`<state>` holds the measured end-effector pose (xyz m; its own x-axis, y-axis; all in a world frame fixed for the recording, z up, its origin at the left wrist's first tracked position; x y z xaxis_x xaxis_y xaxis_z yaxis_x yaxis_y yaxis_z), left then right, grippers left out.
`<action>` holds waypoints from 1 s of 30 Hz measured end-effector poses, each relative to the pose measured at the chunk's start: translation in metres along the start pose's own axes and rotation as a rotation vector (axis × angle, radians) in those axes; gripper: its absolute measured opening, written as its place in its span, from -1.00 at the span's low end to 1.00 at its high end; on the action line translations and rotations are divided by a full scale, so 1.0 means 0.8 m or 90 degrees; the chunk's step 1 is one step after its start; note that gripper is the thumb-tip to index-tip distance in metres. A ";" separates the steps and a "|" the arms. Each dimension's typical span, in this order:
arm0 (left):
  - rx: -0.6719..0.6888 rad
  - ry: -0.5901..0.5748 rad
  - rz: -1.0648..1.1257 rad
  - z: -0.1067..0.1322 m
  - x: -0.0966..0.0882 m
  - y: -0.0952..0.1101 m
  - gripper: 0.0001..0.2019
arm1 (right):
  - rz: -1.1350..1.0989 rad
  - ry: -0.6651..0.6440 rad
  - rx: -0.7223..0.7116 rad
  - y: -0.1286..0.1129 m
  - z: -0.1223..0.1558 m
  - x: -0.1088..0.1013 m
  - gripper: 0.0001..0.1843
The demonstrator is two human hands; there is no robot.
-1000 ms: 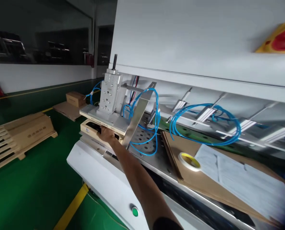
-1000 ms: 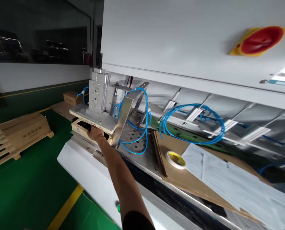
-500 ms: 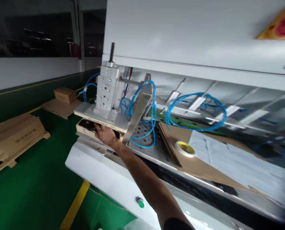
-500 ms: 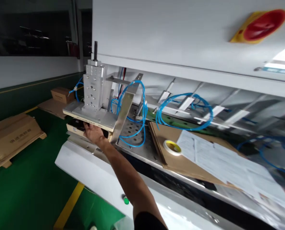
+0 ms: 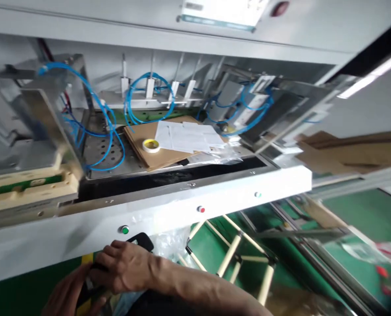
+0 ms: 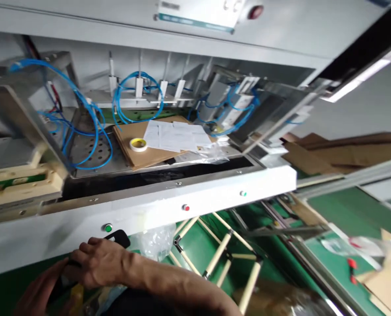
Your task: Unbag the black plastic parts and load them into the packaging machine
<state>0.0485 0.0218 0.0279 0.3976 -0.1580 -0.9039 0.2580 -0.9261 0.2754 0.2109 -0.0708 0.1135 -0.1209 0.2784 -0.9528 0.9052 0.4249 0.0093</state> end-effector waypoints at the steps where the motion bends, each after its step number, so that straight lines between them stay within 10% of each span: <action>1: 0.053 0.007 -0.011 -0.017 0.007 0.012 -0.11 | 0.007 0.013 0.025 0.009 0.018 -0.015 -0.82; 6: 0.091 0.014 -0.010 -0.118 0.023 0.055 -0.24 | -0.008 0.132 0.272 0.066 0.143 -0.064 -0.64; 9: 0.040 0.030 -0.011 -0.178 0.026 0.075 -0.27 | 0.030 0.158 0.489 0.105 0.234 -0.052 -0.74; 13: 0.120 -0.007 -0.011 -0.246 0.046 0.110 -0.30 | 0.060 0.167 0.527 0.132 0.302 -0.013 -0.75; 19: 0.245 -0.063 -0.006 -0.295 0.077 0.146 -0.40 | 0.033 0.204 0.538 0.137 0.332 0.024 -0.70; 30: 0.279 -0.084 0.016 -0.290 0.098 0.151 -0.32 | 0.023 0.190 0.544 0.136 0.330 0.019 -0.70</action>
<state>0.3151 -0.0229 0.0663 0.2767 -0.1976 -0.9404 -0.1577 -0.9747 0.1584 0.4150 -0.2481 0.0198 -0.0790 0.5414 -0.8371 0.8902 -0.3396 -0.3036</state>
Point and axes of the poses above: each hand's wrist, its own z-axis away from the middle knuckle, its own x-axis out of the palm, y = z × x, the point moved 6 cm from there along -z, towards the middle knuckle, and after that the axes turned 9 degrees about -y, right-handed, at the moved point
